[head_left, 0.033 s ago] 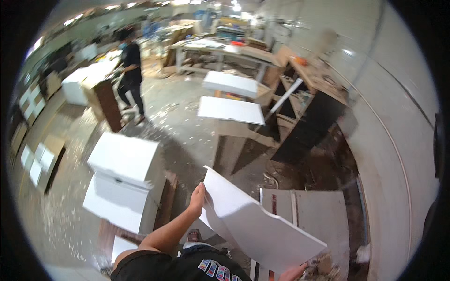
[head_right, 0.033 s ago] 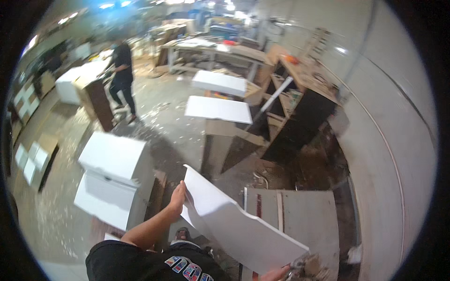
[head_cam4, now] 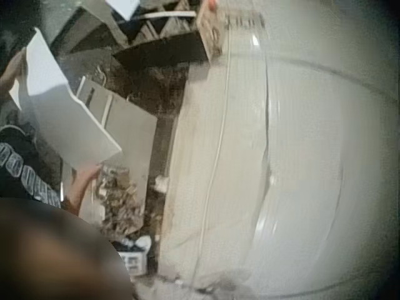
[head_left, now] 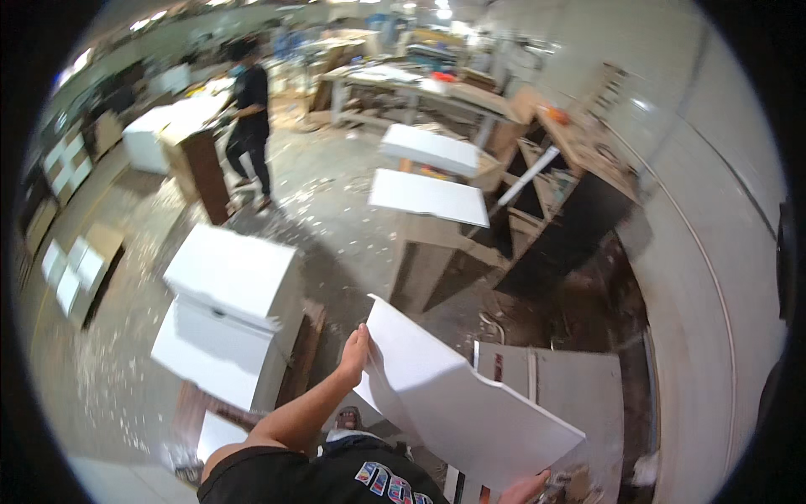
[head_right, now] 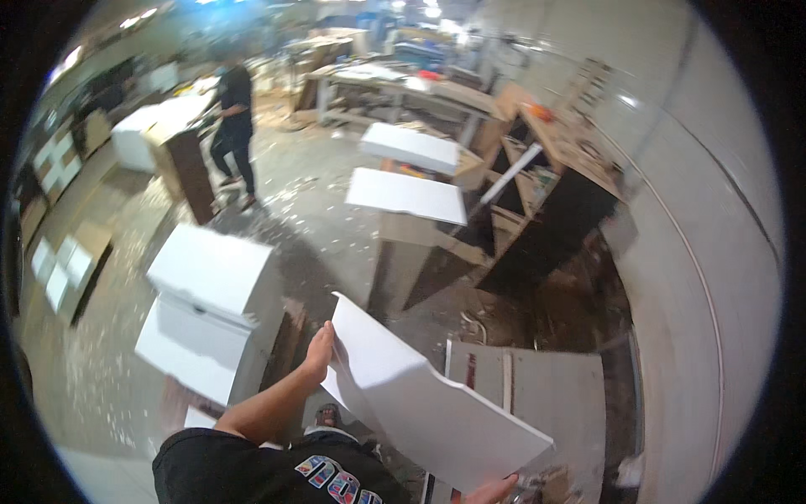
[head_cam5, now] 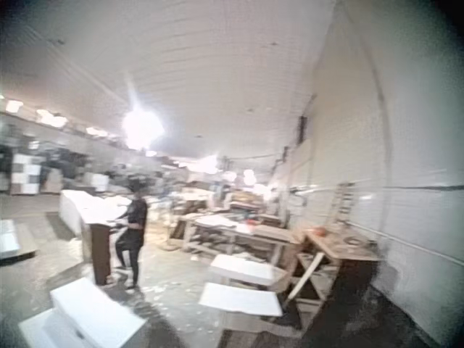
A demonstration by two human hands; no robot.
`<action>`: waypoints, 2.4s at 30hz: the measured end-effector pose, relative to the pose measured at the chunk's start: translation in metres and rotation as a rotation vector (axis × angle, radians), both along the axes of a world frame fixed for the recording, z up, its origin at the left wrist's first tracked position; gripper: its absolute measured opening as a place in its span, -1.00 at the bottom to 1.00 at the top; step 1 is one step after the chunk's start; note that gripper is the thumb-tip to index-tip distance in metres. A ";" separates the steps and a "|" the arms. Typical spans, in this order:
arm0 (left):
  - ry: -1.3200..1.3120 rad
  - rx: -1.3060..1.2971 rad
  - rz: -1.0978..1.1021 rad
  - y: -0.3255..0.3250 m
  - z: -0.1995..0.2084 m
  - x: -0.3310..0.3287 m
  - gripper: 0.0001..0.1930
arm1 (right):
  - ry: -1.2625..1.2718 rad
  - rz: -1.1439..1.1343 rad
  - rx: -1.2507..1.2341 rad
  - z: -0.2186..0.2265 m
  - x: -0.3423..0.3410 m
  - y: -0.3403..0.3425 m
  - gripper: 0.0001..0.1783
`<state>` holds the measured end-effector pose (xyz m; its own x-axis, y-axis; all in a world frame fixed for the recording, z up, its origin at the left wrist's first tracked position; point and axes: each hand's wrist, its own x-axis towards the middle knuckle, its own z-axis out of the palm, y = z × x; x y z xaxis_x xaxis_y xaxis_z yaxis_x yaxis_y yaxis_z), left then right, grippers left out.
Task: The person repeatedly picks up white rectangular panels, places them on a panel-cutting machine, and pushes them through to trim the edges. After each cut, the person stacks the finished panels on a nearby pile.
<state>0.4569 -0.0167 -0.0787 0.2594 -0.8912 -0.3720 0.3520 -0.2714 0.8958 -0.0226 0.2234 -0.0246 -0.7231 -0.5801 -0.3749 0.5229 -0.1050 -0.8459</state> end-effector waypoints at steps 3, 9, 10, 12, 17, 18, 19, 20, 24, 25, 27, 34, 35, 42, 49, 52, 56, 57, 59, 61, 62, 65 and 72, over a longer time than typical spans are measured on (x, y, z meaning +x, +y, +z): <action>-0.138 0.112 0.084 -0.001 -0.019 0.064 -0.43 | -0.017 0.239 0.081 0.016 0.043 -0.070 -0.30; -0.292 0.358 0.220 0.029 -0.041 0.180 -0.37 | 0.164 0.572 0.310 0.021 0.140 -0.182 -0.21; -0.352 0.421 0.246 0.038 -0.044 0.196 -0.33 | 0.173 0.617 0.405 0.019 0.153 -0.202 -0.22; -0.331 0.500 0.289 0.058 -0.050 0.224 -0.17 | 0.232 0.747 0.340 0.007 0.179 -0.228 -0.29; -0.216 0.562 0.455 0.116 -0.066 0.275 -0.03 | 0.443 0.963 0.361 0.003 0.243 -0.292 -0.37; -0.219 0.590 0.511 0.127 -0.068 0.279 -0.04 | 0.485 1.024 0.351 0.005 0.258 -0.305 -0.37; -0.223 0.599 0.562 0.139 -0.069 0.285 -0.05 | 0.521 1.097 0.327 0.005 0.275 -0.319 -0.37; -0.227 0.610 0.608 0.150 -0.068 0.291 -0.06 | 0.396 1.183 0.307 0.010 0.288 -0.334 -0.45; -0.355 0.728 0.763 0.171 -0.058 0.308 -0.20 | 0.029 1.737 0.164 0.030 0.333 -0.390 -0.30; -0.365 0.728 0.808 0.173 -0.054 0.310 -0.19 | 0.063 1.786 0.192 0.032 0.346 -0.401 -0.28; -0.407 0.740 0.899 0.175 -0.045 0.317 -0.15 | 0.112 1.911 0.147 0.041 0.382 -0.429 -0.25; -0.661 0.849 1.122 0.195 -0.032 0.266 0.05 | -0.041 2.005 0.164 0.073 0.469 -0.410 -0.52; -0.668 0.994 1.120 0.194 -0.030 0.243 0.10 | -0.201 2.095 0.131 0.071 0.479 -0.398 -0.56; 0.596 0.118 1.233 0.171 0.008 0.110 -0.38 | -0.151 2.348 0.125 0.035 0.549 -0.324 -0.62; 0.853 -0.067 1.340 0.207 -0.030 0.171 -0.57 | -0.121 2.360 0.161 0.006 0.601 -0.275 -0.59; 0.610 0.000 1.400 0.233 -0.037 0.211 -0.58 | -0.128 2.323 0.255 -0.009 0.619 -0.248 -0.42; 0.444 0.200 1.393 0.267 -0.033 0.280 -0.65 | -0.089 2.305 0.661 -0.041 0.642 -0.219 -0.55; 0.418 0.262 1.336 0.278 -0.035 0.293 -0.66 | -0.162 2.288 0.703 -0.051 0.646 -0.214 -0.57; 0.440 0.120 1.184 0.290 -0.046 0.322 -0.67 | -0.278 2.213 0.801 -0.071 0.657 -0.205 -0.61; 0.442 0.096 1.192 0.295 -0.063 0.344 -0.68 | -0.346 2.199 0.776 -0.086 0.664 -0.199 -0.70; 0.444 0.115 1.181 0.296 -0.074 0.352 -0.68 | -0.358 2.178 0.777 -0.092 0.666 -0.198 -0.72; 0.457 0.207 1.127 0.294 -0.116 0.371 -0.66 | -0.385 2.175 0.791 -0.106 0.674 -0.195 -0.77; 0.443 0.271 0.910 0.300 -0.168 0.407 -0.64 | -0.471 2.160 0.757 -0.136 0.698 -0.194 -0.81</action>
<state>0.8635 0.2831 -0.2467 0.5822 -0.3001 -0.7556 0.8057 0.0880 0.5858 0.6750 0.0290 -0.1608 0.6878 0.1664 -0.7066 -0.4943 0.8202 -0.2880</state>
